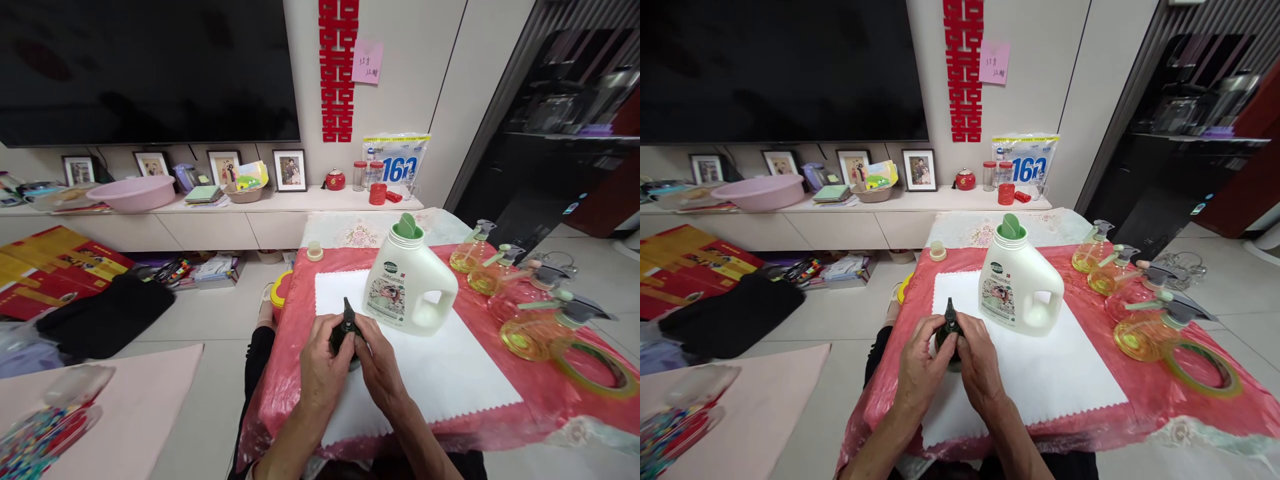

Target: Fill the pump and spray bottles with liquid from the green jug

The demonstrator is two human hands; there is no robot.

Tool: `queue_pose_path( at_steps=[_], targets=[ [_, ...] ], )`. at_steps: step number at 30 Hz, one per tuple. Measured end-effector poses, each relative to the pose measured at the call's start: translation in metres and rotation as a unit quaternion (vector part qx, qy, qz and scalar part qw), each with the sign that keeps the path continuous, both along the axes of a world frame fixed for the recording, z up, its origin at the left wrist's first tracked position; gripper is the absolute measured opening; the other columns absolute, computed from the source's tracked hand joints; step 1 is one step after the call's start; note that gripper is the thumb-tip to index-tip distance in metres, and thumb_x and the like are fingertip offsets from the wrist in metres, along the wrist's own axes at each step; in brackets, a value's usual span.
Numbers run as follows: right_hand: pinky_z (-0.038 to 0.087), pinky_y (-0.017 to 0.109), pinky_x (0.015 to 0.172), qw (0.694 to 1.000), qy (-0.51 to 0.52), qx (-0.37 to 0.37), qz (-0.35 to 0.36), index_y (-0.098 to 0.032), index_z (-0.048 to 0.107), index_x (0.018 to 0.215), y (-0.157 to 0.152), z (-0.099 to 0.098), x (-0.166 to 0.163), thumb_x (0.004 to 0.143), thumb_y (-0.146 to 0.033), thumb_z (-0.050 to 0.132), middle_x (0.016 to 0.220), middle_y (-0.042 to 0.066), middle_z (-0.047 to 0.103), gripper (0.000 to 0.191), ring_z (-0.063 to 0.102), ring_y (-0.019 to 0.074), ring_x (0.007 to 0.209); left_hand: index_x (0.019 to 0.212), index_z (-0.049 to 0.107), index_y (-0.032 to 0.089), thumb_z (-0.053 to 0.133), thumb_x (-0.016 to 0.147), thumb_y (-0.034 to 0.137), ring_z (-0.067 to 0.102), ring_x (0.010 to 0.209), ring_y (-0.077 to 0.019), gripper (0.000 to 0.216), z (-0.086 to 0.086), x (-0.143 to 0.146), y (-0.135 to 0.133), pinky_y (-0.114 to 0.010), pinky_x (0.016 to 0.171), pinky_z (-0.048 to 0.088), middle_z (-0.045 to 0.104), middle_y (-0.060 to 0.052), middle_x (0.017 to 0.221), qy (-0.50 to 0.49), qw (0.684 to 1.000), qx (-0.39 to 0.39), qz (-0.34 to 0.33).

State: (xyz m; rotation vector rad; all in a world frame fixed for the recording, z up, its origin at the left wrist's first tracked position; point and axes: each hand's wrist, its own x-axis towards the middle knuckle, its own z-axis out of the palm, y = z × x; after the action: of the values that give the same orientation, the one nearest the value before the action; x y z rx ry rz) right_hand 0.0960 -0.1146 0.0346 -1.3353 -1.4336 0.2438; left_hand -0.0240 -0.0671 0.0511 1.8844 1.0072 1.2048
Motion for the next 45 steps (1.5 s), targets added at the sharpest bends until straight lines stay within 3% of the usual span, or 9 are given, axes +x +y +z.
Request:
queue_pose_path(
  at_steps=[5,9,13,19,25,33,38,41,45],
  targets=[
    [0.053,0.028,0.096,0.999,0.011,0.028,-0.026,-0.020,0.062,0.124,0.003,-0.006,-0.004,0.094,-0.014,0.047,0.121,0.007,0.064,0.034,0.061,0.0147,0.112,0.115,0.064,0.022,0.067,0.084,0.029,0.072,0.101,-0.0237,0.032,0.000,0.000,-0.001,-0.040,0.090,0.057,0.075,-0.007,0.108,-0.016,0.997,-0.070,0.016],
    [0.055,0.026,0.088,0.997,0.023,0.045,-0.057,-0.018,0.060,0.115,0.006,-0.011,-0.007,0.088,-0.011,0.049,0.109,0.007,0.065,0.031,0.063,0.0146,0.102,0.100,0.063,0.021,0.074,0.076,0.031,0.073,0.093,-0.0242,0.028,0.002,0.002,-0.001,-0.040,0.085,0.058,0.075,-0.006,0.099,-0.023,0.994,-0.099,0.037],
    [0.055,0.026,0.085,0.996,0.028,0.049,-0.071,-0.018,0.059,0.111,0.006,-0.011,-0.008,0.087,-0.013,0.055,0.106,0.006,0.064,0.025,0.062,0.0145,0.099,0.094,0.063,0.021,0.073,0.076,0.031,0.072,0.089,-0.0235,0.022,0.003,0.003,-0.001,-0.037,0.081,0.057,0.072,-0.004,0.093,-0.018,0.995,-0.085,0.050],
    [0.055,0.028,0.093,0.999,0.025,0.020,-0.011,-0.022,0.062,0.125,-0.001,-0.005,-0.001,0.100,-0.022,0.050,0.120,0.008,0.063,0.028,0.061,0.0160,0.112,0.100,0.066,0.022,0.065,0.084,0.027,0.070,0.092,-0.0218,0.017,0.004,0.001,-0.001,-0.036,0.084,0.056,0.072,-0.005,0.098,-0.005,0.998,-0.052,0.026],
    [0.054,0.027,0.094,0.999,0.044,-0.003,-0.003,-0.025,0.066,0.126,-0.002,-0.008,0.002,0.103,-0.025,0.049,0.119,0.006,0.065,0.029,0.062,0.0145,0.107,0.105,0.068,0.023,0.061,0.087,0.027,0.070,0.097,-0.0223,0.020,0.004,0.000,-0.002,-0.037,0.087,0.056,0.072,-0.006,0.102,0.005,1.000,-0.017,0.009],
    [0.054,0.026,0.089,0.997,0.059,0.029,-0.026,-0.022,0.065,0.119,0.007,-0.011,-0.006,0.092,-0.017,0.058,0.111,0.006,0.063,0.028,0.060,0.0147,0.105,0.108,0.057,0.022,0.074,0.074,0.036,0.073,0.101,-0.0279,0.041,0.011,0.002,-0.003,-0.039,0.080,0.057,0.072,-0.009,0.110,0.007,0.989,-0.142,0.038],
    [0.053,0.027,0.094,0.997,0.060,0.032,-0.022,-0.023,0.063,0.121,0.003,-0.011,-0.005,0.091,-0.014,0.058,0.116,0.005,0.063,0.032,0.060,0.0143,0.110,0.094,0.061,0.023,0.066,0.081,0.030,0.070,0.093,-0.0253,0.016,0.013,0.001,0.000,-0.039,0.081,0.053,0.070,-0.005,0.096,0.048,0.995,-0.085,0.030],
    [0.051,0.030,0.103,0.998,0.057,0.022,0.005,-0.025,0.060,0.134,-0.002,-0.008,0.000,0.098,-0.020,0.055,0.128,0.005,0.063,0.037,0.059,0.0147,0.120,0.100,0.064,0.023,0.062,0.086,0.028,0.069,0.094,-0.0238,0.015,0.012,0.000,0.000,-0.038,0.082,0.053,0.070,-0.005,0.098,0.046,0.997,-0.057,0.014],
    [0.053,0.028,0.102,0.998,0.062,0.010,0.022,-0.026,0.062,0.135,-0.003,-0.008,0.007,0.103,-0.023,0.049,0.129,0.004,0.064,0.035,0.061,0.0138,0.120,0.104,0.065,0.022,0.057,0.091,0.030,0.068,0.097,-0.0241,0.018,0.010,-0.001,-0.002,-0.039,0.085,0.054,0.069,-0.008,0.103,0.045,0.999,-0.009,-0.002]
  ],
)
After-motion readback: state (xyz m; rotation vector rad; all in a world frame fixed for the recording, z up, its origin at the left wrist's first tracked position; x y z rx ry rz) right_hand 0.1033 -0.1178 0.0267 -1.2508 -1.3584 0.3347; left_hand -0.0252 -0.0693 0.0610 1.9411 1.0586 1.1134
